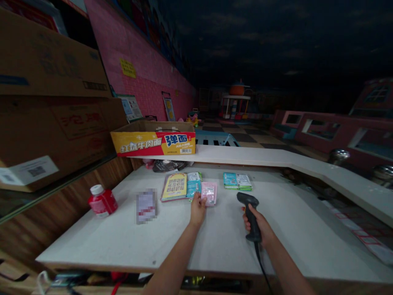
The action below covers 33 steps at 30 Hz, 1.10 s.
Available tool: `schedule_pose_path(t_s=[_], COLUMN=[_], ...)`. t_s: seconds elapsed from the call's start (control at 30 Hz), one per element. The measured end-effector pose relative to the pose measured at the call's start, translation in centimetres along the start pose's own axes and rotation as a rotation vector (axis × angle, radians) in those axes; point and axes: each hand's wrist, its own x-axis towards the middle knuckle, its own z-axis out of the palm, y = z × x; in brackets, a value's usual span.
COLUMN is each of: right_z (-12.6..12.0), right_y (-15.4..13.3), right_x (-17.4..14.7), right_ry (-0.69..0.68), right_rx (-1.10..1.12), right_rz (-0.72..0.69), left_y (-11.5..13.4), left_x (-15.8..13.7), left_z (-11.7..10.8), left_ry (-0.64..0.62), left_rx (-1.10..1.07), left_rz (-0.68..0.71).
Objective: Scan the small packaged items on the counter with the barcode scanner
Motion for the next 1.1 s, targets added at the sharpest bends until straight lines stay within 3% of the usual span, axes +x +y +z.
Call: schedule_pose_path(t_s=[0.23,0.5,0.7,0.93,1.1], right_z=[3.0,3.4,3.3,2.8,1.2], right_y=[1.6,3.0,3.0,3.0,1.3], right_x=[-5.1,-8.2,-8.3,-7.5,-4.6], right_ry=[-0.036,0.027,0.037,0.033,0.018], right_rx=[-0.243,-0.337,-0.290,-0.231,-0.060], right_rz=[-0.020,-0.028,-0.012,-0.017,-0.044], left_y=[0.1,0.5,1.3,1.1,1.6], left_x=[-0.1,-0.2,-0.2,-0.3,-0.3], left_z=[-0.2,0.0,-0.1,0.0,-0.1], left_ry=[0.007,0.001,0.025,-0.014,-0.001], left_rx=[0.132,0.138,0.266,0.133,0.097], left_rz=[0.060,0.002,-0.001,-0.016,-0.032])
